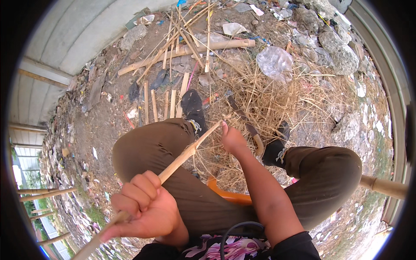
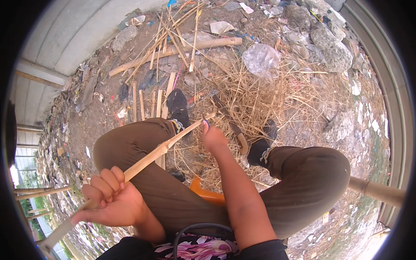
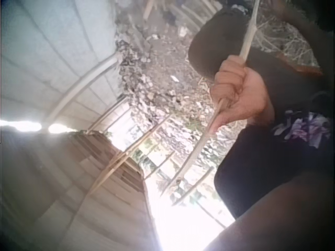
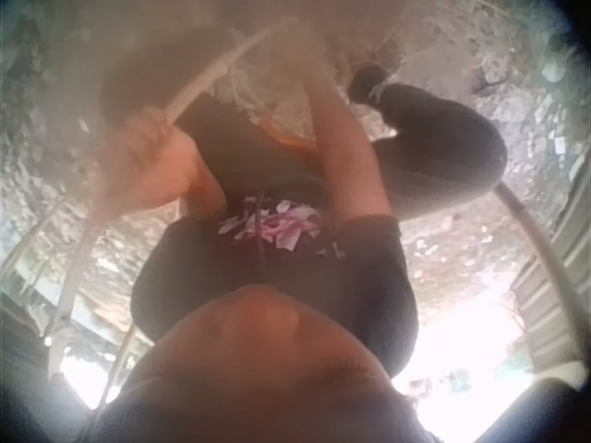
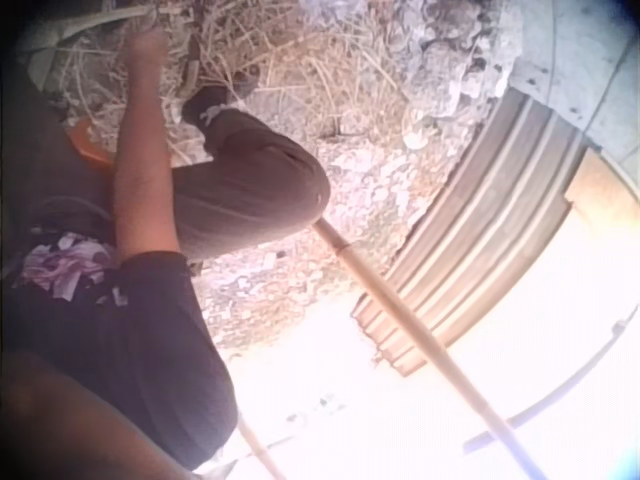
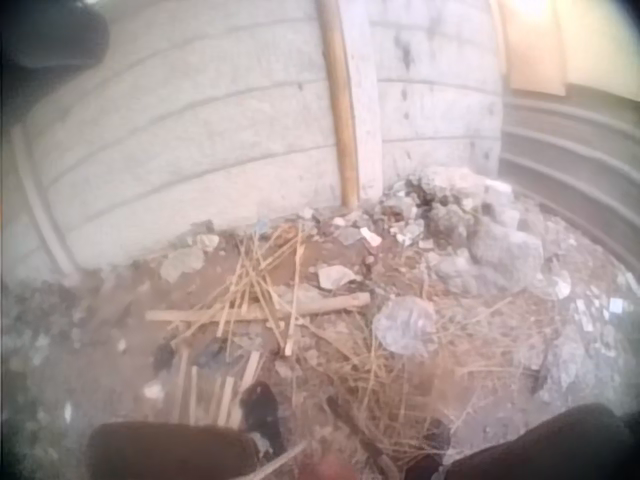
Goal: The person sits on the ground and uses a knife to shave and shape a long piece of wood. They then use a machete to further refine the wood's shape, followed by a utility knife for finer adjustments.
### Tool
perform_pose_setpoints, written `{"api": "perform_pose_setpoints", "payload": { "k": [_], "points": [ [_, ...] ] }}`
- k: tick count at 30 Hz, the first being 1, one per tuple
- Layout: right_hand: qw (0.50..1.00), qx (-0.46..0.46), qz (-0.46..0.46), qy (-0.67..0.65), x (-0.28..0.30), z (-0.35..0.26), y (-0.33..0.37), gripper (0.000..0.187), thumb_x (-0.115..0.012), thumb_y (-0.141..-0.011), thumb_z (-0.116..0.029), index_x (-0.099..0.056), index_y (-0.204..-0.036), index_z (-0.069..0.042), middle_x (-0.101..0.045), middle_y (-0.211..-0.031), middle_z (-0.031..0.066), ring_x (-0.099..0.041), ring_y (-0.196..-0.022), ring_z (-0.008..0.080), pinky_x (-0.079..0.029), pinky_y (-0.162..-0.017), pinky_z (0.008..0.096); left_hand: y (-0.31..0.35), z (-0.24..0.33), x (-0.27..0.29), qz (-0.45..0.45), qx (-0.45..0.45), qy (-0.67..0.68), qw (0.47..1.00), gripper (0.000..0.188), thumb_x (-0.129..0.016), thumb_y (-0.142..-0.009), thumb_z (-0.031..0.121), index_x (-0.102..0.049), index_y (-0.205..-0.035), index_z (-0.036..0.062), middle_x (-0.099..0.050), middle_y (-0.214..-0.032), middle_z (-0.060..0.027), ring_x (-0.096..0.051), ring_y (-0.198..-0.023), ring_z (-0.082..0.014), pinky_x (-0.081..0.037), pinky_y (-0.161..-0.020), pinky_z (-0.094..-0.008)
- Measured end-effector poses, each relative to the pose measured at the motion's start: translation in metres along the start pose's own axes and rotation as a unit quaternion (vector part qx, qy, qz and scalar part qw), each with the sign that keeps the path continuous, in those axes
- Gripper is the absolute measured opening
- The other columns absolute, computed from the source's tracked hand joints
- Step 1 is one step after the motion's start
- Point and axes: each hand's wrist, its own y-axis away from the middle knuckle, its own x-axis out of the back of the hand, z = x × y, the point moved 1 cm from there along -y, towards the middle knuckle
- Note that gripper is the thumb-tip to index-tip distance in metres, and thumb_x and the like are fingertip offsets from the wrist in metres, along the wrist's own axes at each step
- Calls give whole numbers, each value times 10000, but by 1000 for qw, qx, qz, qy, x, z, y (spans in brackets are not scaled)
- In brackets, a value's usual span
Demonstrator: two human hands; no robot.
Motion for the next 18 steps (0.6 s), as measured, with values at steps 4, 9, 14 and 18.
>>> {"api": "perform_pose_setpoints", "payload": {
  "k": [4,9,14,18],
  "points": [
    [1000,19,-7,8,-2,5,-8,692,-234,-1050,-538,-677,-1093,-8,-694,-1030,258,-664,-1026,430,-504,-889,540,2,-3,-2,-6,-20,-16,1000,675,-298,-948,764,-299,-660,154,-280,-567,16,-189,-496,-117,-193,-514,-302],
    [997,-50,-47,-47,-26,54,-58,676,-255,-1055,-508,-685,-1094,12,-680,-1050,285,-655,-1055,430,-505,-903,536,3,0,-4,-39,-9,12,999,632,-384,-962,715,-303,-656,168,-251,-581,28,-198,-525,-103,-208,-539,-286],
    [998,-52,18,29,-41,69,-44,710,-254,-1054,-534,-685,-1032,30,-689,-1005,264,-656,-958,455,-510,-855,539,6,-8,6,-12,-72,4,997,564,-432,-1001,610,-470,-740,111,-415,-649,-45,-382,-571,-193,-346,-559,-343],
    [993,-106,25,-54,-36,60,-26,687,-264,-1049,-530,-666,-1127,22,-679,-1058,282,-639,-1027,455,-488,-904,536,-4,-1,0,34,-8,-12,999,569,-449,-994,623,-321,-667,174,-270,-605,37,-250,-560,-96,-249,-552,-271]
  ]
}}
